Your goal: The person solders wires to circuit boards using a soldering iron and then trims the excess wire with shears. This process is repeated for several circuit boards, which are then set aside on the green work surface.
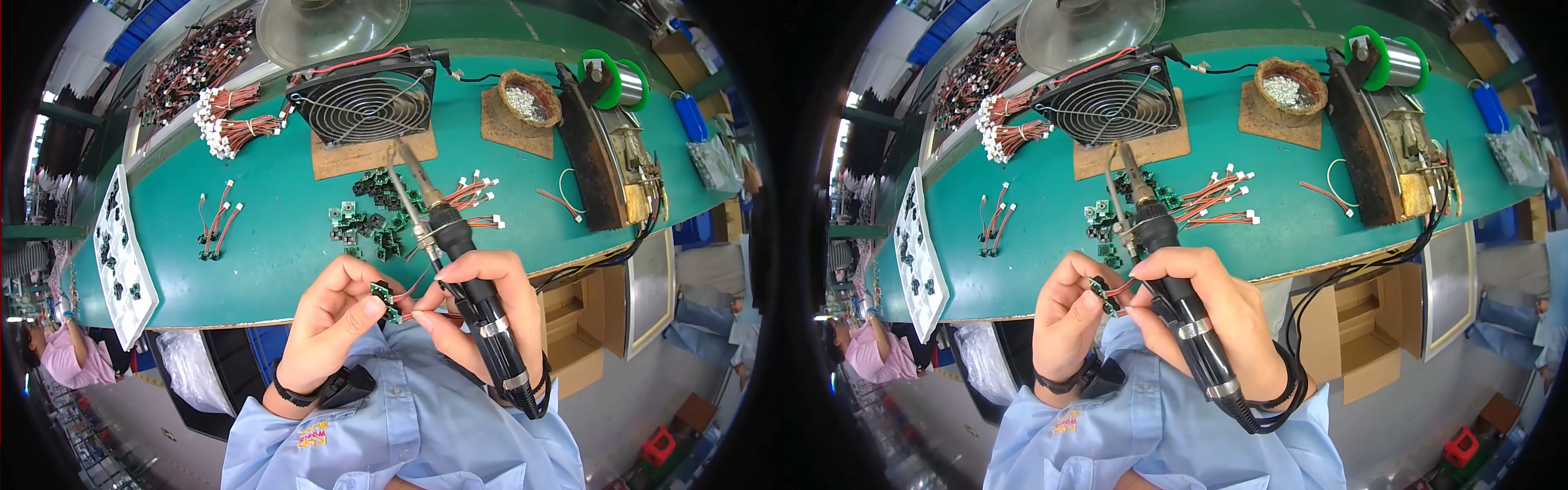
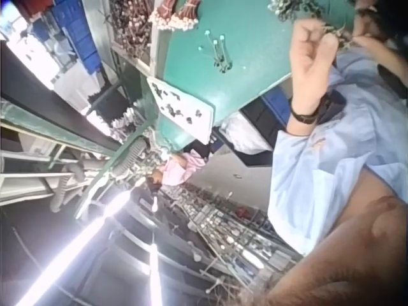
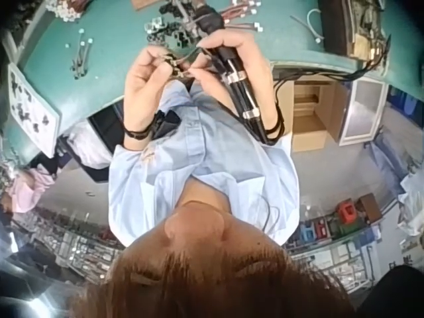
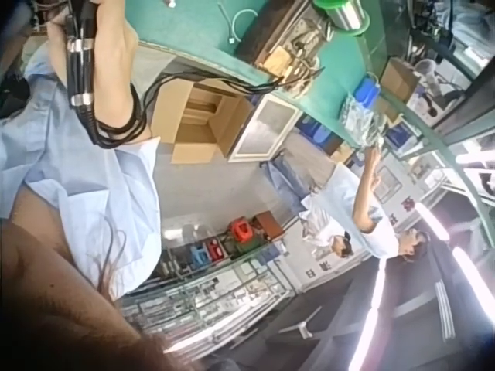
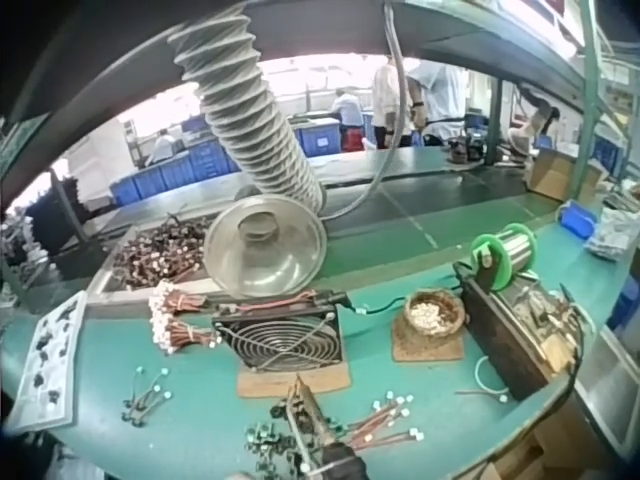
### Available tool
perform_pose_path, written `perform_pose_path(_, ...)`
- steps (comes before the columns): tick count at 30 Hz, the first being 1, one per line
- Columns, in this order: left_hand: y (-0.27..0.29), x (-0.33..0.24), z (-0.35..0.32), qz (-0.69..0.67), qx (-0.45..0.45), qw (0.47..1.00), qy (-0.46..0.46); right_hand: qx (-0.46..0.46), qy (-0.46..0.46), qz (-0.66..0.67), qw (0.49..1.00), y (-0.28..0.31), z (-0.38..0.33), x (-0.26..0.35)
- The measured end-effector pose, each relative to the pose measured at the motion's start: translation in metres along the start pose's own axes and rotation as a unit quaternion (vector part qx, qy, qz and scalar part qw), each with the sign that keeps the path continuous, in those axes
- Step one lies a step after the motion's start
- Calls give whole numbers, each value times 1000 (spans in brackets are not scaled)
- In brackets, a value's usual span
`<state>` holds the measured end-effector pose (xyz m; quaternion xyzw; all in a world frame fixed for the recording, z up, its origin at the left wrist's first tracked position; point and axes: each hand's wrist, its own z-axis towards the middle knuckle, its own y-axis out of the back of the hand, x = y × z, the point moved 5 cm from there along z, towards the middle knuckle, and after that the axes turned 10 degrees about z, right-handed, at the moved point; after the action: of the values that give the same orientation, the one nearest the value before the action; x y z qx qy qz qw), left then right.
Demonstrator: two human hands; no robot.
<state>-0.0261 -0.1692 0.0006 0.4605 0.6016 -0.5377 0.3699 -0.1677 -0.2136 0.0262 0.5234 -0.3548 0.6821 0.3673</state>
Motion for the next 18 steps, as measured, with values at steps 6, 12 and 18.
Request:
perform_pose_path(6,6,3,4,-1,-41,999,-15,-53,146,-254,955,18,-9,8)
perform_pose_path(12,23,7,9,27,-135,990,-44,-143,129,-184,964,33,-40,6)
perform_pose_path(18,31,11,7,95,-164,980,-58,25,187,-293,937,18,-55,1)
